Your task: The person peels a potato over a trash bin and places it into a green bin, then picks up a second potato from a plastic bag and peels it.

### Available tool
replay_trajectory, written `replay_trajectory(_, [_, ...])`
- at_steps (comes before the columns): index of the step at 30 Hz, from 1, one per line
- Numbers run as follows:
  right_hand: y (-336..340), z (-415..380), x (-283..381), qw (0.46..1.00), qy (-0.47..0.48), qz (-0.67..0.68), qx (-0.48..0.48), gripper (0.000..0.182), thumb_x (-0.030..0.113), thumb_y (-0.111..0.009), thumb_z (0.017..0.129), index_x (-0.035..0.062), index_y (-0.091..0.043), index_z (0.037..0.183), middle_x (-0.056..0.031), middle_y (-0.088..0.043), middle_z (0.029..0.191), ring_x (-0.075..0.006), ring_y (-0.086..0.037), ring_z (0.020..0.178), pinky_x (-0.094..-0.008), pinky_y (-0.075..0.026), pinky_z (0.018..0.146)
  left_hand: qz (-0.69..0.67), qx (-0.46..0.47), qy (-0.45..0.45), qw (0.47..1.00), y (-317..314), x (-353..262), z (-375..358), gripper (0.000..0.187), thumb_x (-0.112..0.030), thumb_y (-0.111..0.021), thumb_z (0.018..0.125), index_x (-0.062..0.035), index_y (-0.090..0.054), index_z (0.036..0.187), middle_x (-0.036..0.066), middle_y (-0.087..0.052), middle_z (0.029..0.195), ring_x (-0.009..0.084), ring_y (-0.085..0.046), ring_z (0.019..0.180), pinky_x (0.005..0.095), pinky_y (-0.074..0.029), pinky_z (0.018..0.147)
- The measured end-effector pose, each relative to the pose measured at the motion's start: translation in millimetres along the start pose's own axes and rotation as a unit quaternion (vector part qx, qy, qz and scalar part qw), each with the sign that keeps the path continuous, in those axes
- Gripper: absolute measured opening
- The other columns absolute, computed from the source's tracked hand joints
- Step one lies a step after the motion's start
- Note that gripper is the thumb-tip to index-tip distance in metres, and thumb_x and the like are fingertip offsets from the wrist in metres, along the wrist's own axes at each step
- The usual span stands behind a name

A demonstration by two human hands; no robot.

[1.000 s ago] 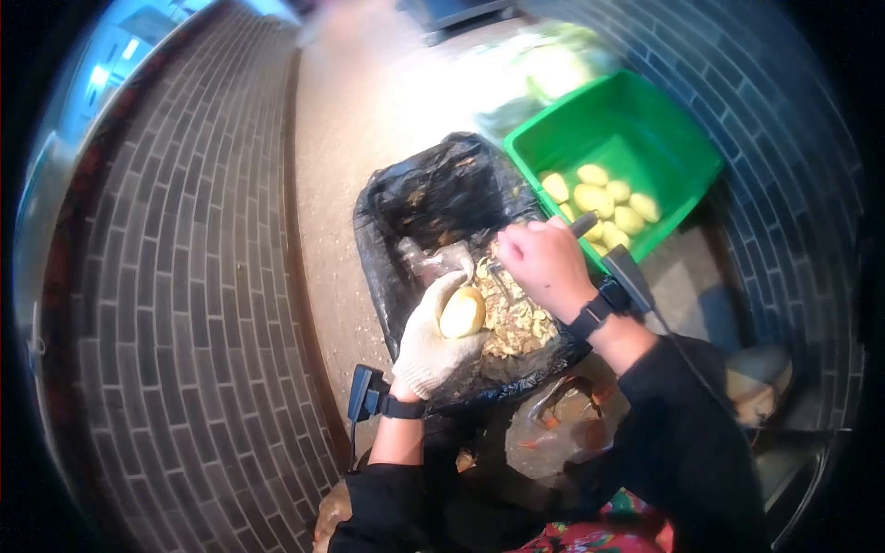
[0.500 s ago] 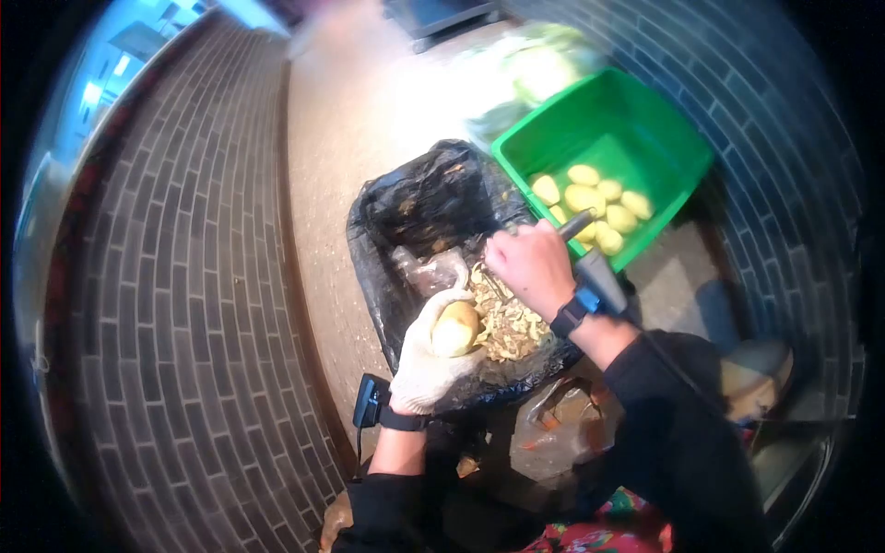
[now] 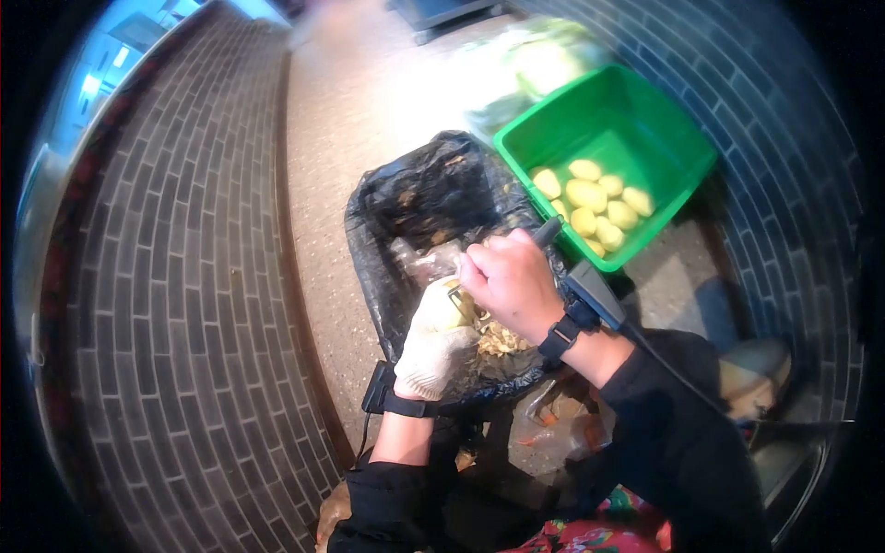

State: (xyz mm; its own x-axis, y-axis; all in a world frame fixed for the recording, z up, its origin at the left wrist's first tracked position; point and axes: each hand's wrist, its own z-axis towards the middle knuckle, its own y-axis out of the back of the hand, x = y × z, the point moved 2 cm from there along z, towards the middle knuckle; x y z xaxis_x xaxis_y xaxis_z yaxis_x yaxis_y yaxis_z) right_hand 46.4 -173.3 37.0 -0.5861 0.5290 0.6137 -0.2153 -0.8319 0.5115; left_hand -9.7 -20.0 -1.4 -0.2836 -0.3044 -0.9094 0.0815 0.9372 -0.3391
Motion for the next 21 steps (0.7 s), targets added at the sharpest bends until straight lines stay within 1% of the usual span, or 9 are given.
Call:
replay_trajectory(1, [0, 0, -8, 1.000, 0.000, -0.001, -0.002, 0.023, 0.017, -0.062, 0.086, 0.0074, -0.057, 0.066, -0.0105, -0.055, 0.062, -0.0310, -0.054, 0.062, -0.0415, -0.041, 0.065, 0.001, 0.002, -0.001, 1.000, -4, -7, -4, 0.072, 0.005, -0.075, 0.065, -0.0057, -0.052, 0.132, 0.000, -0.057, 0.118, 0.0137, -0.054, 0.106, 0.0285, -0.045, 0.095])
replay_trajectory(3, [5, 4, -26, 0.992, -0.018, -0.126, 0.021, 0.024, 0.019, -0.062, 0.087, 0.0073, -0.058, 0.066, -0.0105, -0.056, 0.061, -0.0316, -0.055, 0.062, -0.0421, -0.041, 0.066, 0.110, -0.003, -0.008, 0.994, -10, -20, -12, 0.076, 0.007, -0.076, 0.064, -0.0049, -0.051, 0.135, 0.001, -0.058, 0.123, 0.0144, -0.054, 0.110, 0.0292, -0.044, 0.099])
replay_trajectory(6, [8, 7, -30, 0.995, -0.060, -0.080, -0.006, 0.025, 0.019, -0.061, 0.089, 0.0070, -0.059, 0.067, -0.0109, -0.057, 0.061, -0.0323, -0.055, 0.061, -0.0425, -0.041, 0.067, 0.100, 0.009, 0.005, 0.995, -10, -22, -15, 0.081, 0.009, -0.077, 0.064, -0.0054, -0.050, 0.139, 0.002, -0.058, 0.127, 0.0144, -0.053, 0.116, 0.0303, -0.043, 0.103])
replay_trajectory(8, [9, 6, -18, 0.997, -0.048, -0.065, -0.001, 0.026, 0.019, -0.060, 0.089, 0.0064, -0.058, 0.066, -0.0112, -0.056, 0.061, -0.0325, -0.056, 0.062, -0.0422, -0.041, 0.066, 0.067, -0.007, 0.033, 0.997, -7, -19, -12, 0.084, 0.009, -0.077, 0.066, -0.0056, -0.047, 0.143, 0.003, -0.057, 0.130, 0.0136, -0.053, 0.118, 0.0303, -0.043, 0.103])
replay_trajectory(12, [8, 2, 1, 0.999, -0.034, -0.026, 0.026, 0.026, 0.017, -0.060, 0.088, 0.0062, -0.056, 0.065, -0.0115, -0.056, 0.061, -0.0315, -0.056, 0.062, -0.0415, -0.040, 0.066, 0.055, -0.016, 0.030, 0.998, -5, -7, -7, 0.072, 0.009, -0.072, 0.070, -0.0055, -0.050, 0.137, 0.002, -0.059, 0.125, 0.0133, -0.057, 0.111, 0.0286, -0.046, 0.098])
replay_trajectory(16, [6, 1, 5, 0.999, -0.005, 0.005, 0.033, 0.025, 0.017, -0.061, 0.087, 0.0072, -0.056, 0.065, -0.0106, -0.054, 0.059, -0.0312, -0.056, 0.061, -0.0417, -0.041, 0.065, 0.154, -0.041, -0.001, 0.987, -6, -9, -7, 0.062, 0.012, -0.064, 0.070, -0.0060, -0.055, 0.128, 0.004, -0.060, 0.120, 0.0134, -0.057, 0.108, 0.0283, -0.046, 0.097])
replay_trajectory(17, [6, 1, 2, 1.000, 0.004, -0.006, 0.030, 0.025, 0.017, -0.061, 0.087, 0.0073, -0.056, 0.065, -0.0104, -0.054, 0.059, -0.0314, -0.056, 0.061, -0.0421, -0.041, 0.065, 0.201, -0.056, -0.002, 0.978, -8, -11, -7, 0.059, 0.012, -0.062, 0.069, -0.0056, -0.056, 0.126, 0.004, -0.061, 0.119, 0.0135, -0.058, 0.108, 0.0282, -0.046, 0.097])
replay_trajectory(19, [5, -2, -14, 0.999, 0.012, -0.021, 0.024, 0.025, 0.018, -0.061, 0.087, 0.0073, -0.056, 0.064, -0.0102, -0.054, 0.059, -0.0316, -0.056, 0.061, -0.0425, -0.041, 0.065, 0.213, -0.049, -0.019, 0.976, -14, -14, -9, 0.058, 0.011, -0.061, 0.069, -0.0048, -0.056, 0.125, 0.005, -0.061, 0.118, 0.0141, -0.058, 0.108, 0.0283, -0.046, 0.097])
replay_trajectory(21, [5, 2, -34, 0.987, 0.022, -0.157, 0.039, 0.026, 0.018, -0.062, 0.087, 0.0075, -0.056, 0.064, -0.0101, -0.055, 0.058, -0.0316, -0.056, 0.061, -0.0434, -0.042, 0.065, 0.228, -0.043, -0.038, 0.972, -20, -20, -14, 0.057, 0.011, -0.059, 0.069, -0.0040, -0.056, 0.124, 0.005, -0.062, 0.116, 0.0146, -0.058, 0.107, 0.0283, -0.045, 0.097])
